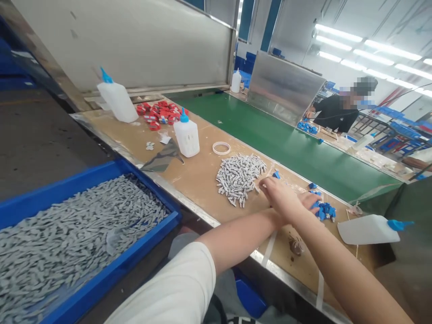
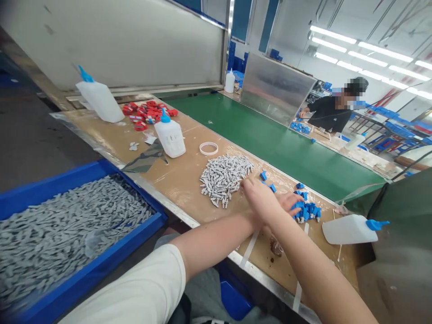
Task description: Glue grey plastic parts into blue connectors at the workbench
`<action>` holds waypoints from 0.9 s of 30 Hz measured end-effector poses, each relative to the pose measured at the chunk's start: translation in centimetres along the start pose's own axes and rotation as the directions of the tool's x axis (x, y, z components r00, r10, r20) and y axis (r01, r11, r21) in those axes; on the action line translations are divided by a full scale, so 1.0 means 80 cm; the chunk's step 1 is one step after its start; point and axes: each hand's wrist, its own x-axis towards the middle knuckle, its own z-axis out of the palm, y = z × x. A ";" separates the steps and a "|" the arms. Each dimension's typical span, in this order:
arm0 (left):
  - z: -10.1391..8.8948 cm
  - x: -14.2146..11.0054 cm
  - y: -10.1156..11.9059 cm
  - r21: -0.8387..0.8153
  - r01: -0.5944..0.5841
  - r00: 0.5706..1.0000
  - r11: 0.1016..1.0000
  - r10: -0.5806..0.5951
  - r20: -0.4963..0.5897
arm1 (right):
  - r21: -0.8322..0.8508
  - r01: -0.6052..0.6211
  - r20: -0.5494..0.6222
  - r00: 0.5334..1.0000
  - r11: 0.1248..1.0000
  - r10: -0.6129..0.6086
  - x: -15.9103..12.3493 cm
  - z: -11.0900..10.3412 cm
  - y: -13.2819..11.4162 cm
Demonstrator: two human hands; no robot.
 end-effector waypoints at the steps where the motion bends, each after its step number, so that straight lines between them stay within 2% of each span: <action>1: -0.003 0.002 0.001 -0.061 0.039 0.999 0.997 -0.040 -0.028 | -0.002 -0.027 -0.056 0.998 1.000 0.027 -0.020 -0.019 -0.003; 4: -0.013 0.008 -0.002 -0.215 0.117 0.988 0.970 -0.135 -0.070 | 0.067 -0.046 -0.287 0.956 0.997 0.063 -0.097 -0.066 0.004; 6: -0.018 0.010 -0.005 -0.293 0.128 0.987 0.948 -0.152 -0.058 | 0.234 -0.025 -0.390 0.914 0.972 0.117 -0.152 -0.074 0.023; 8: -0.018 0.010 -0.007 -0.342 0.141 0.982 0.929 -0.174 -0.068 | 0.436 -0.043 -0.344 0.915 0.899 0.211 -0.201 -0.064 0.050; 11: -0.013 0.007 -0.007 -0.312 0.158 0.972 0.937 -0.204 -0.118 | 0.591 -0.182 -0.131 0.939 0.785 0.317 -0.246 -0.033 0.087; 13: -0.008 0.003 -0.006 -0.290 0.160 0.975 0.944 -0.198 -0.105 | 0.612 -0.259 -0.034 0.935 0.747 0.353 -0.258 -0.018 0.099; 15: -0.005 0.000 -0.004 -0.287 0.152 0.983 0.946 -0.176 -0.059 | 0.627 -0.261 -0.012 0.939 0.734 0.344 -0.259 -0.013 0.103; 21: -0.006 -0.003 0.010 -0.299 0.069 0.998 0.952 -0.069 0.009 | 0.460 -0.041 -0.107 0.989 0.887 0.102 -0.245 -0.018 0.098; 27: -0.002 -0.004 0.013 -0.327 0.117 0.993 0.938 -0.106 0.051 | 0.413 0.001 -0.085 0.996 0.911 0.037 -0.242 -0.007 0.095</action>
